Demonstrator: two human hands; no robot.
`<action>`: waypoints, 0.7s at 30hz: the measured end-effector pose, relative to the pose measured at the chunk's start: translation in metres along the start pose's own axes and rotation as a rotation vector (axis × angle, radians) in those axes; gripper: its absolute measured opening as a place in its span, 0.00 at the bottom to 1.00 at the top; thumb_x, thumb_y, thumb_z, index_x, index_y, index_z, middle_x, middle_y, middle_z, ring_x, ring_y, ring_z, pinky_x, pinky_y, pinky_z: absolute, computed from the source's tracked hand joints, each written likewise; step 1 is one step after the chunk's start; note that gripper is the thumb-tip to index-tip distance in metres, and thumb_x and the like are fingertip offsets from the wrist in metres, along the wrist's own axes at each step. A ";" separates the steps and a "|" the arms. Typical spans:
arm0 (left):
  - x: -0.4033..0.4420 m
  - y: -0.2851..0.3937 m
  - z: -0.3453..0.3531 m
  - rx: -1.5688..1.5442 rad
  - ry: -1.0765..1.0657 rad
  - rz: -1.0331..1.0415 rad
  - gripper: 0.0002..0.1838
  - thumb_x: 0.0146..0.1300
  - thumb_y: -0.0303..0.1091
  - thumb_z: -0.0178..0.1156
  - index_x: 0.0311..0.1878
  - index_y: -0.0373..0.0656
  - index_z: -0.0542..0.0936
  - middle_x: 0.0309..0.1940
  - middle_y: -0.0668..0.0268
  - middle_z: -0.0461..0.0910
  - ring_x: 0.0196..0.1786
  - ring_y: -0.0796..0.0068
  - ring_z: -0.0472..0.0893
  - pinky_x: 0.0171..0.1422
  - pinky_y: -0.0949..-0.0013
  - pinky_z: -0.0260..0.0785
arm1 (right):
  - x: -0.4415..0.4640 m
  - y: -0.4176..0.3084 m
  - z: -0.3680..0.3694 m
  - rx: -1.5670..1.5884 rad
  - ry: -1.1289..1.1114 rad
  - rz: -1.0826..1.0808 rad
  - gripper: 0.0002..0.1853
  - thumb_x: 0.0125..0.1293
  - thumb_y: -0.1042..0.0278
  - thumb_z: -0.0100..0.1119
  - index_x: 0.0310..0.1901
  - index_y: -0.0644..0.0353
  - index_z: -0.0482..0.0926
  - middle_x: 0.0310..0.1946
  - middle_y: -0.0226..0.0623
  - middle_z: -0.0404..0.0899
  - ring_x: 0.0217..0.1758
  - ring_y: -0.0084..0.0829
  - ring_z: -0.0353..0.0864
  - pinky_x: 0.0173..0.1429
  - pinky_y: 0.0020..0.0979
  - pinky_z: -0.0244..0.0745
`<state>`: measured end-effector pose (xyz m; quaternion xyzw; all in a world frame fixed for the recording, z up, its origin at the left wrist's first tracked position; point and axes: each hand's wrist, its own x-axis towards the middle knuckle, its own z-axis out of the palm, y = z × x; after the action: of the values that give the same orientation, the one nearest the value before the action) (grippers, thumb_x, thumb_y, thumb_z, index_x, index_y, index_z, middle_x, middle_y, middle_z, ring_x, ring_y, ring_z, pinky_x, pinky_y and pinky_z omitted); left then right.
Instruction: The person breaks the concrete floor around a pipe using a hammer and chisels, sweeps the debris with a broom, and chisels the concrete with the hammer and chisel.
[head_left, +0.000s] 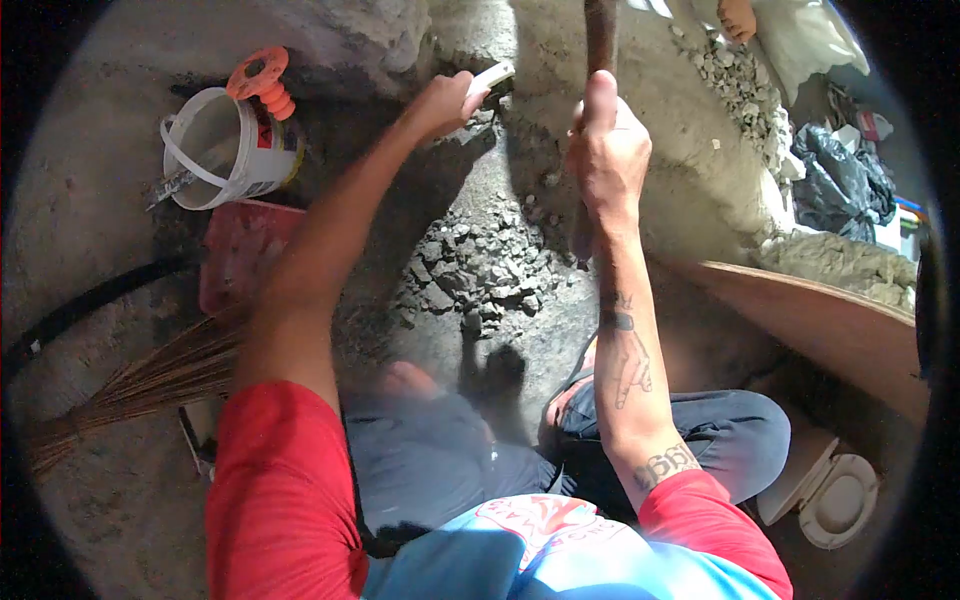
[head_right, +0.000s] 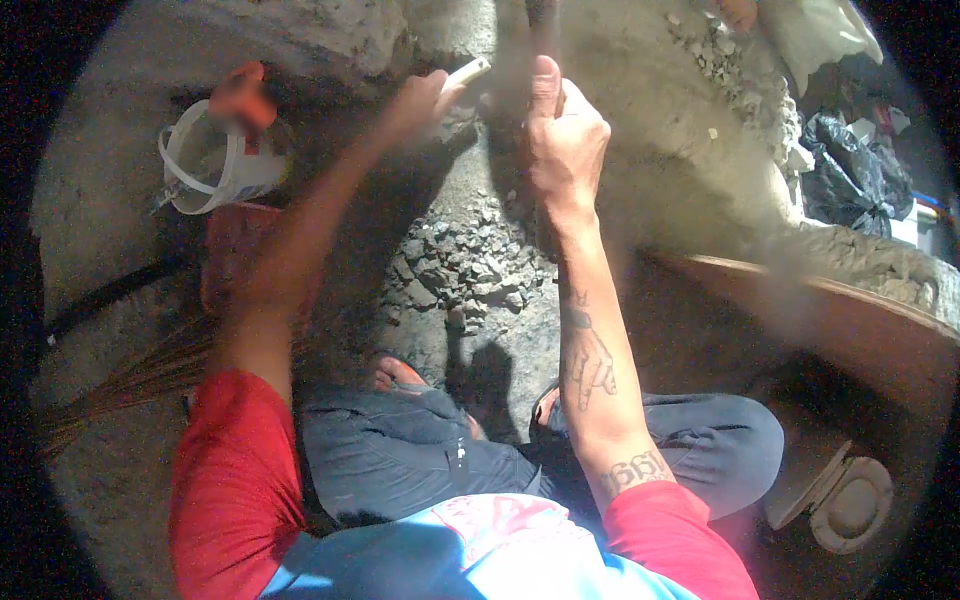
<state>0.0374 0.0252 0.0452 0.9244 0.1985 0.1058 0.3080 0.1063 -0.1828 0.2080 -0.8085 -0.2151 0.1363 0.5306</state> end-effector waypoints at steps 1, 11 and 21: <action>-0.001 -0.002 0.000 -0.002 0.001 0.007 0.20 0.69 0.47 0.56 0.38 0.35 0.74 0.29 0.42 0.80 0.34 0.40 0.81 0.36 0.47 0.71 | -0.002 0.002 0.000 0.026 0.004 -0.065 0.33 0.72 0.35 0.42 0.24 0.58 0.74 0.15 0.27 0.71 0.17 0.19 0.70 0.24 0.24 0.66; 0.004 -0.003 0.009 0.029 0.048 0.021 0.19 0.68 0.47 0.58 0.40 0.36 0.73 0.27 0.44 0.80 0.32 0.40 0.81 0.36 0.46 0.73 | -0.027 0.056 0.022 -0.177 -0.015 -0.001 0.31 0.72 0.39 0.49 0.30 0.65 0.77 0.18 0.42 0.73 0.23 0.31 0.71 0.34 0.36 0.70; 0.007 0.006 0.004 0.152 -0.036 0.009 0.20 0.68 0.49 0.56 0.41 0.37 0.72 0.30 0.44 0.81 0.35 0.41 0.81 0.39 0.45 0.73 | -0.013 0.066 0.035 -0.452 -0.110 0.029 0.32 0.71 0.38 0.45 0.32 0.66 0.80 0.31 0.61 0.79 0.41 0.62 0.79 0.46 0.50 0.73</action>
<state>0.0463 0.0216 0.0458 0.9478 0.1963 0.0752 0.2398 0.0927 -0.1838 0.1334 -0.9011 -0.2571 0.1359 0.3216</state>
